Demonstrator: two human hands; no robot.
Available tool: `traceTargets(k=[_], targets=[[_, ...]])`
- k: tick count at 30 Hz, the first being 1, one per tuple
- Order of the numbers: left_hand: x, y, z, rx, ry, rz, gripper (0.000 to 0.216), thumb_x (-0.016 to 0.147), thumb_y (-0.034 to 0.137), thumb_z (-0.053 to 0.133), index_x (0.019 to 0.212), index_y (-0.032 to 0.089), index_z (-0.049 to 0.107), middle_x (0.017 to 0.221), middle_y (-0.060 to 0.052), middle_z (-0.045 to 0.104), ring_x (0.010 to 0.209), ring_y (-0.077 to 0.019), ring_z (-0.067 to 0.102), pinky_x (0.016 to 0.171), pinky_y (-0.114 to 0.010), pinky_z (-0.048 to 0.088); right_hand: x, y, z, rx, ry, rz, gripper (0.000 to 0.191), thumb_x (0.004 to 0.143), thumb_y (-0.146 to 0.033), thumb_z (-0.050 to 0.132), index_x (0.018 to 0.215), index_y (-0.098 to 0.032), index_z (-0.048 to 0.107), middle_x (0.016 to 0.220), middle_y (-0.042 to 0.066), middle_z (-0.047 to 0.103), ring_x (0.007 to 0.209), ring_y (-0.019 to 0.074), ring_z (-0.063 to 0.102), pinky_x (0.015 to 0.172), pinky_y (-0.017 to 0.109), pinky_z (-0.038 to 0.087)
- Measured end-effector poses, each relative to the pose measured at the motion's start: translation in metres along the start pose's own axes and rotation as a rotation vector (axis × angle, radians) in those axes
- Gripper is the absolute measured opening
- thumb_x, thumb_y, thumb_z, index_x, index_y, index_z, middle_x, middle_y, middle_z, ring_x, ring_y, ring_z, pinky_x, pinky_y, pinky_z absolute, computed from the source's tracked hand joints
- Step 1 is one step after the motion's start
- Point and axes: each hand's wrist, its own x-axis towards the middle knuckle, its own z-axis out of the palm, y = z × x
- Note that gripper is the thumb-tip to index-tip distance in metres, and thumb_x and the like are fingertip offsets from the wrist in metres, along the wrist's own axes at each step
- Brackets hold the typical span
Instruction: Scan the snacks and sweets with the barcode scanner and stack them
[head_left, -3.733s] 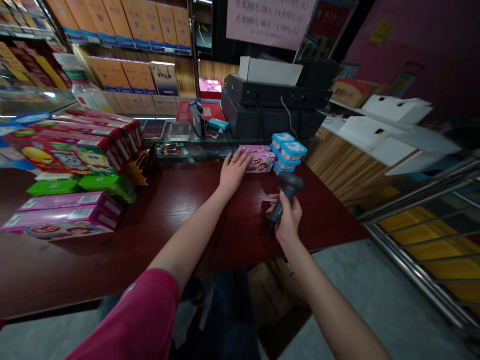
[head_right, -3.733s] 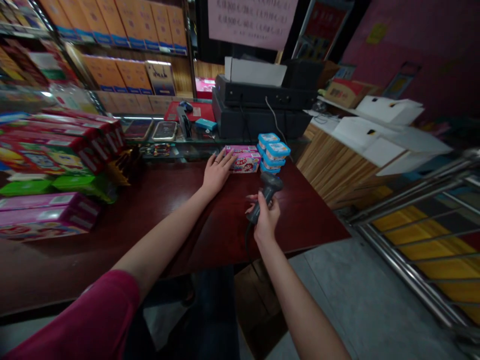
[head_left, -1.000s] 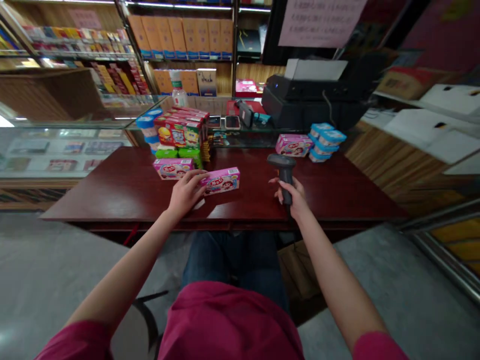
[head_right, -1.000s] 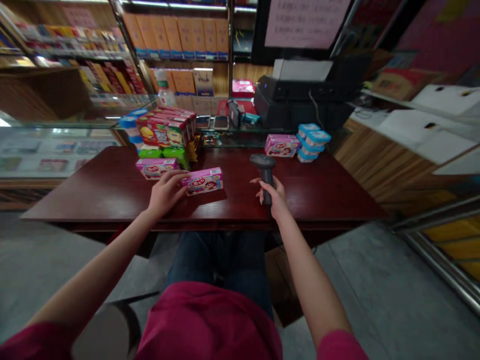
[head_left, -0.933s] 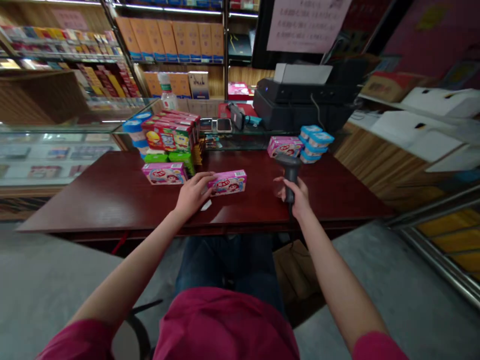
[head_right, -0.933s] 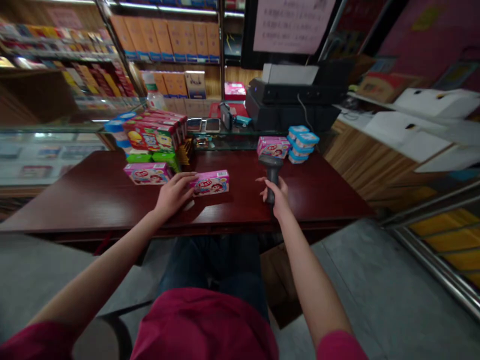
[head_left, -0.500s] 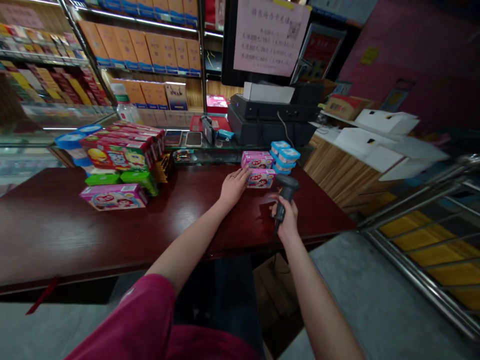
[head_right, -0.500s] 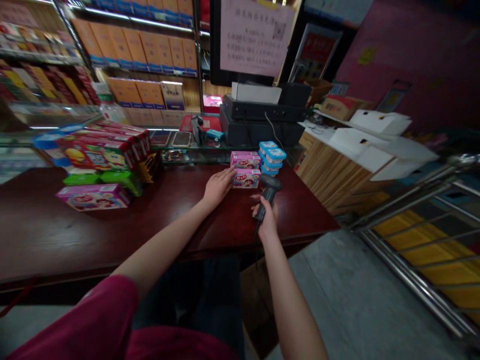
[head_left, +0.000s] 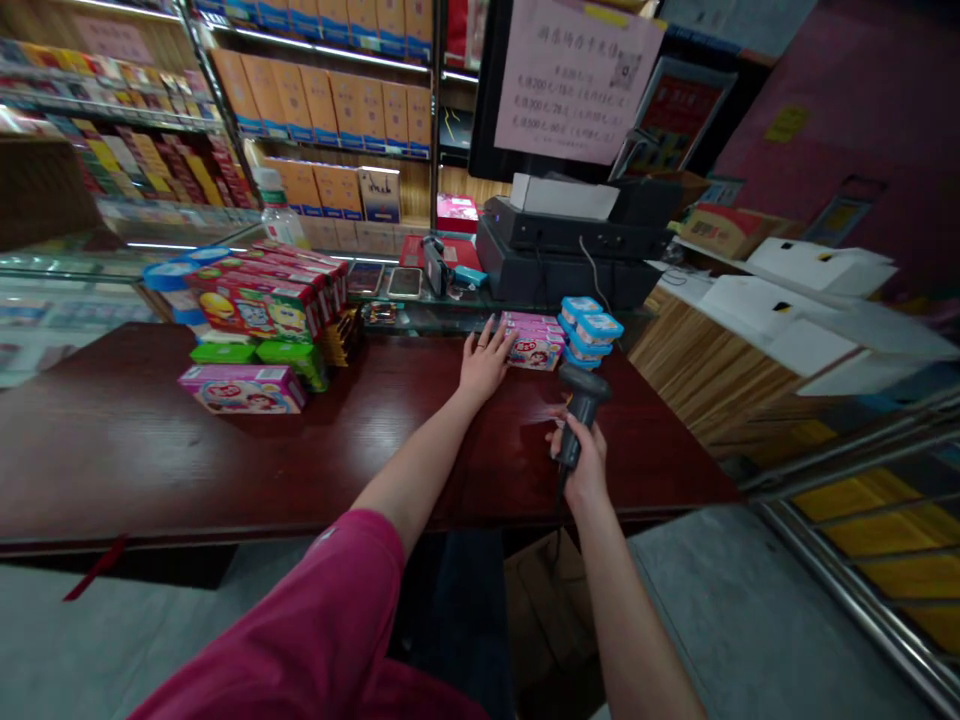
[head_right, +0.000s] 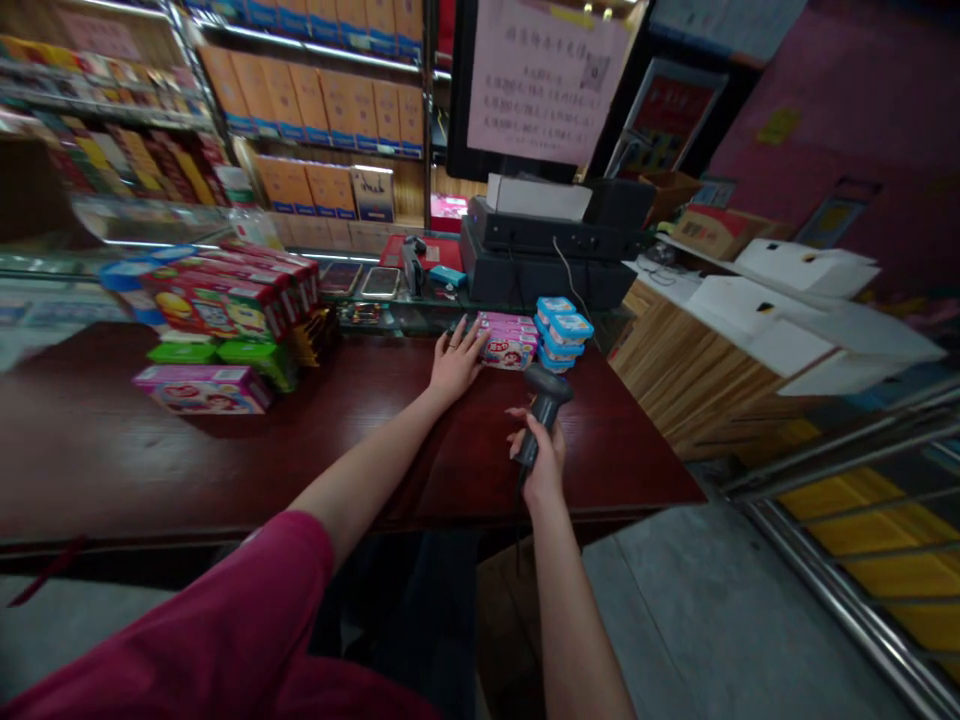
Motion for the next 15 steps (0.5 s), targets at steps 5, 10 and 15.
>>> traceTargets(k=[5,10,15], targets=[[-0.036,0.007,-0.032,0.13,-0.046,0.075,0.078,0.101,0.031,0.054,0.173,0.028,0.025,0.182,-0.001,0.015,0.17,-0.0268,0.01,0.135,-0.053,0.024,-0.004,-0.003,-0.001,-0.032,-0.011,0.005,0.036,0.069,-0.042,0.087,0.093,-0.022,0.071,0.085,0.0,0.082,0.037,0.0057,0.051,0.052,0.026,0.057],[-0.114,-0.041,-0.09,0.321,0.019,0.239,0.078,0.103,0.026,0.046,0.174,0.038,0.013,0.181,0.007,0.013,0.17,-0.0196,0.011,0.137,-0.047,0.016,-0.008,-0.002,-0.003,-0.052,-0.124,0.049,0.037,0.074,-0.051,0.078,0.094,-0.021,0.072,0.086,0.004,0.083,0.036,0.0095,0.051,0.048,0.032,0.057],[-0.203,-0.147,-0.169,0.385,0.061,0.096,0.073,0.103,0.029,0.054,0.17,0.041,0.027,0.175,0.001,0.036,0.166,-0.0246,0.028,0.138,-0.048,0.002,-0.025,0.004,0.028,-0.049,-0.256,0.148,0.034,0.075,-0.048,0.075,0.096,-0.021,0.075,0.098,0.006,0.084,0.039,0.0101,0.052,0.045,0.029,0.052]])
